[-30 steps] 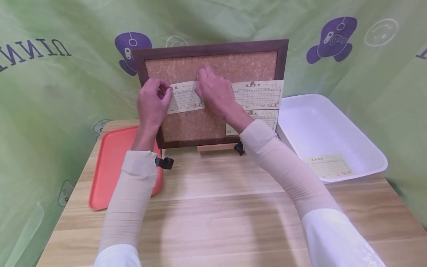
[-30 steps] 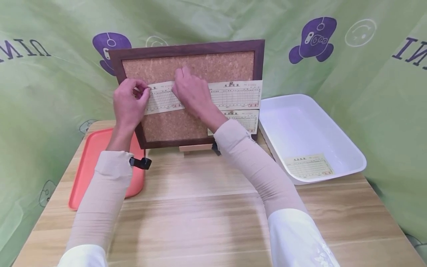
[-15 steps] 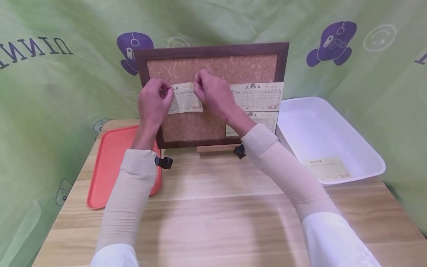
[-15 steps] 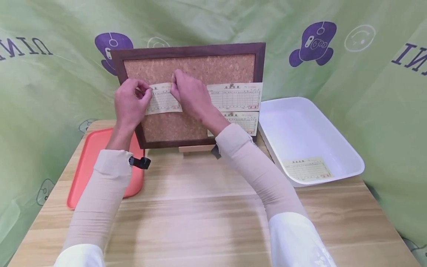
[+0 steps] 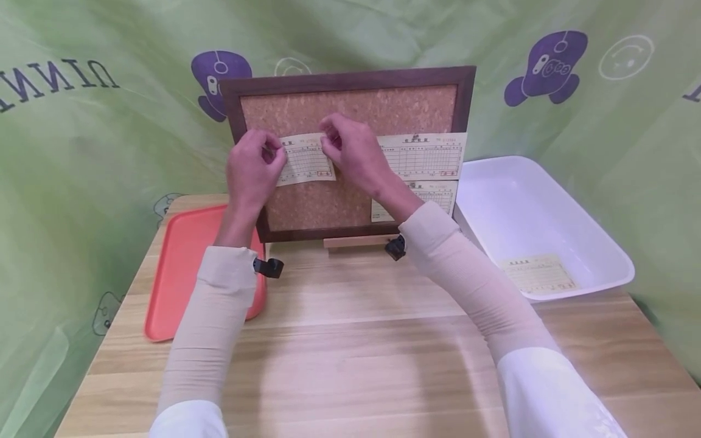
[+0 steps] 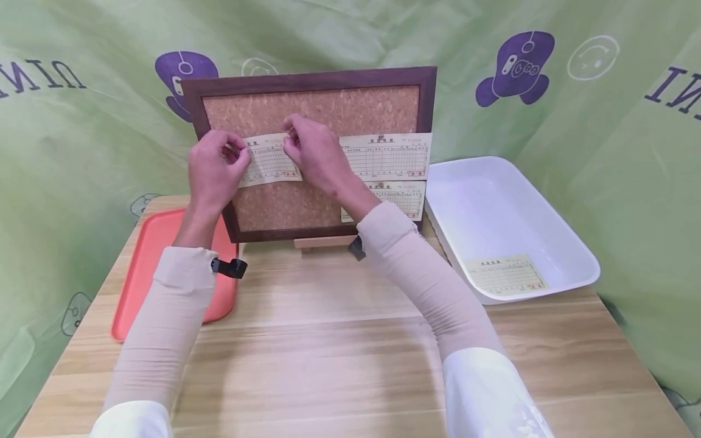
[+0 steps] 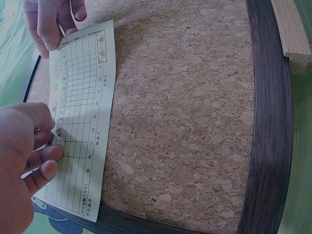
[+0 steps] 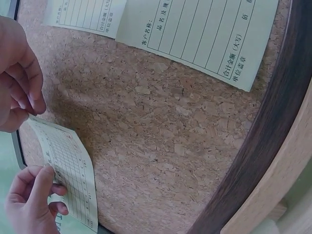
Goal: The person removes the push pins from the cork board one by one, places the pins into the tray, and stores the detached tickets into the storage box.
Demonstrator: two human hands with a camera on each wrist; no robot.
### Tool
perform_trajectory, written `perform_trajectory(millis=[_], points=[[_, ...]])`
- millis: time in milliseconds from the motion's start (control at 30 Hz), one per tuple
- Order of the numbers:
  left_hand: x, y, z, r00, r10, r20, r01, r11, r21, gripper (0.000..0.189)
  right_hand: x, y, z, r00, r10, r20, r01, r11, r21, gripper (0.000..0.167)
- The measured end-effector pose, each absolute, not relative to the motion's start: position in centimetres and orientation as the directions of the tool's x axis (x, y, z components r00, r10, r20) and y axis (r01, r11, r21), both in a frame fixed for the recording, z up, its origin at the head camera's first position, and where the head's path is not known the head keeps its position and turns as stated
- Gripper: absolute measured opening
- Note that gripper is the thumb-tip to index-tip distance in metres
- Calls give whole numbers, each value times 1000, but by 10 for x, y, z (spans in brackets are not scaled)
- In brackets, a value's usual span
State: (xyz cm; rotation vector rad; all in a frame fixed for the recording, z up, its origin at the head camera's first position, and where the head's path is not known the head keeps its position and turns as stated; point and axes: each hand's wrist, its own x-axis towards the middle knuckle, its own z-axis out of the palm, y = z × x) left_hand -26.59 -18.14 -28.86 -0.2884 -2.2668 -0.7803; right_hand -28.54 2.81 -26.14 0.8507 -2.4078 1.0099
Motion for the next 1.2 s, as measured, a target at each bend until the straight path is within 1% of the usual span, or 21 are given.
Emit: perform_trajectory(millis=[133,267,433,767,900,1067,1200], points=[[-264,-182,-290,-727,-8,686,427,778,461,9,-286,30,-261,-766,-360,533,-637,538,-552,18],[-260,-183,-291,-723,-3,691,448,760,472,9,-286,32,-261,-772,-352,529,-632,509,-584,17],[-256,-186,-293,-716,9,699,471,745,473,8,-284,36,-261,-774,-352,527,-632,496,-596,16],[-250,-192,-295,-651,56,757,541,734,410,7,-280,50,-263,-779,-355,516,-627,448,-638,10],[-247,-193,-296,-642,64,764,547,737,397,7,-278,55,-263,-782,-362,507,-623,430,-653,10],[-240,-195,-296,-643,78,762,543,748,383,6,-276,65,-263,-808,-358,469,-589,445,-675,10],[-234,-197,-297,-633,120,765,548,767,333,6,-274,77,-264,-836,-359,416,-544,431,-720,10]])
